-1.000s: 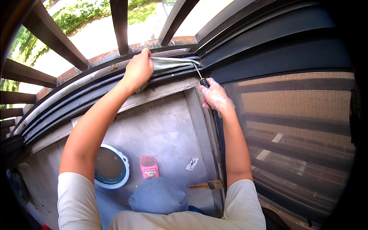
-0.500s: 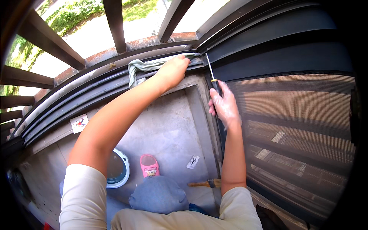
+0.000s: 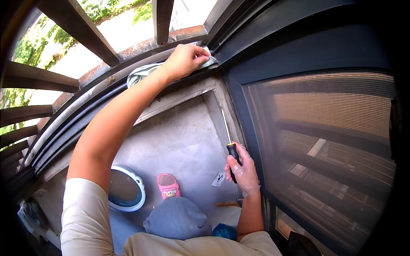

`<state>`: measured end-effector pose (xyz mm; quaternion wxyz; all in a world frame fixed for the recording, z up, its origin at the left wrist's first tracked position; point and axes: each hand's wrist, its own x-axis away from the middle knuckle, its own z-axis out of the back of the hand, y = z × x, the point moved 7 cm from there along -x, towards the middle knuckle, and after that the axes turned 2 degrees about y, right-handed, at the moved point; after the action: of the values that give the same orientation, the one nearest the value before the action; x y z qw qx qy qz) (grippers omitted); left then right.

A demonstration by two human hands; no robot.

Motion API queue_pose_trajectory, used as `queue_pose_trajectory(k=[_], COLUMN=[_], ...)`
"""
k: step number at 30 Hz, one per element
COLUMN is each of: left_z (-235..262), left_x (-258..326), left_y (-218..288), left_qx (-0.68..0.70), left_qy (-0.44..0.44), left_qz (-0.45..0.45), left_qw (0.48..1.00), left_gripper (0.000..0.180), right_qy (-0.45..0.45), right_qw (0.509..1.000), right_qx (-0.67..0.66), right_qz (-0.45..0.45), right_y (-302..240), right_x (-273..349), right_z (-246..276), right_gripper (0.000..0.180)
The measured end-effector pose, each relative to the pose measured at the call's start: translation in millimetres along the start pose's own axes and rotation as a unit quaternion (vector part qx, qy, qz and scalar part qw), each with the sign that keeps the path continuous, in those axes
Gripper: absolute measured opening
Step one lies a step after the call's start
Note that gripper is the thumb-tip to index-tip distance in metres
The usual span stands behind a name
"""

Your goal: The person sits on the floor and cleans the window frame using a cloth and a screwdriver. They repeatedly wipe the frame, dip the cloth into a bucket of water, and use the screwdriver to scrape or pry at the frame's edges.

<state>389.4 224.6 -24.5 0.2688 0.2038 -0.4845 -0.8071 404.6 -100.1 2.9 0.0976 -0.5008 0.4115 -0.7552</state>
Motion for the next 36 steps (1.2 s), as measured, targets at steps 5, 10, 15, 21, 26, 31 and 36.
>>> queue_pose_trajectory(k=[5,10,15,21,26,31,36], left_z=[-28.0,-40.0,-72.8,-46.4,-27.0,-4.3,40.1], left_x=[3.0,33.1,36.7,43.7,72.6,86.7,121.6], left_y=[5.2,19.5,20.4,20.7,20.2,14.1,-2.7], left_qx=[0.046,-0.230,-0.395,-0.187,-0.275,-0.228,-0.293], left_qy=[0.066,0.064,0.055,0.142,0.131,0.202,0.254], left_qz=[0.025,-0.175,-0.099,-0.092,-0.138,-0.110,-0.054], left_qw=[0.996,0.955,0.912,0.968,0.942,0.946,0.920], left_gripper=[0.018,0.038,0.045,0.033,0.033,0.023,0.023], right_qy=[-0.017,0.014,0.040,-0.014,0.093,0.139,0.165], right_qw=[1.000,0.996,0.979,0.945,0.785,0.874,0.848], right_qx=[-0.010,0.039,0.072,0.050,0.327,0.148,0.225], right_qz=[-0.003,0.083,0.186,0.323,0.517,0.441,0.450], right_y=[-10.5,-33.6,-65.8,-121.5,-182.3,-203.7,-216.2], right_x=[-4.1,-13.1,-21.8,3.7,11.9,-27.5,-55.9], right_z=[-10.7,-13.0,-14.7,-20.1,-35.4,-38.8,-48.9], right_gripper=[0.051,0.056,0.050,0.049,0.045,0.016,0.023])
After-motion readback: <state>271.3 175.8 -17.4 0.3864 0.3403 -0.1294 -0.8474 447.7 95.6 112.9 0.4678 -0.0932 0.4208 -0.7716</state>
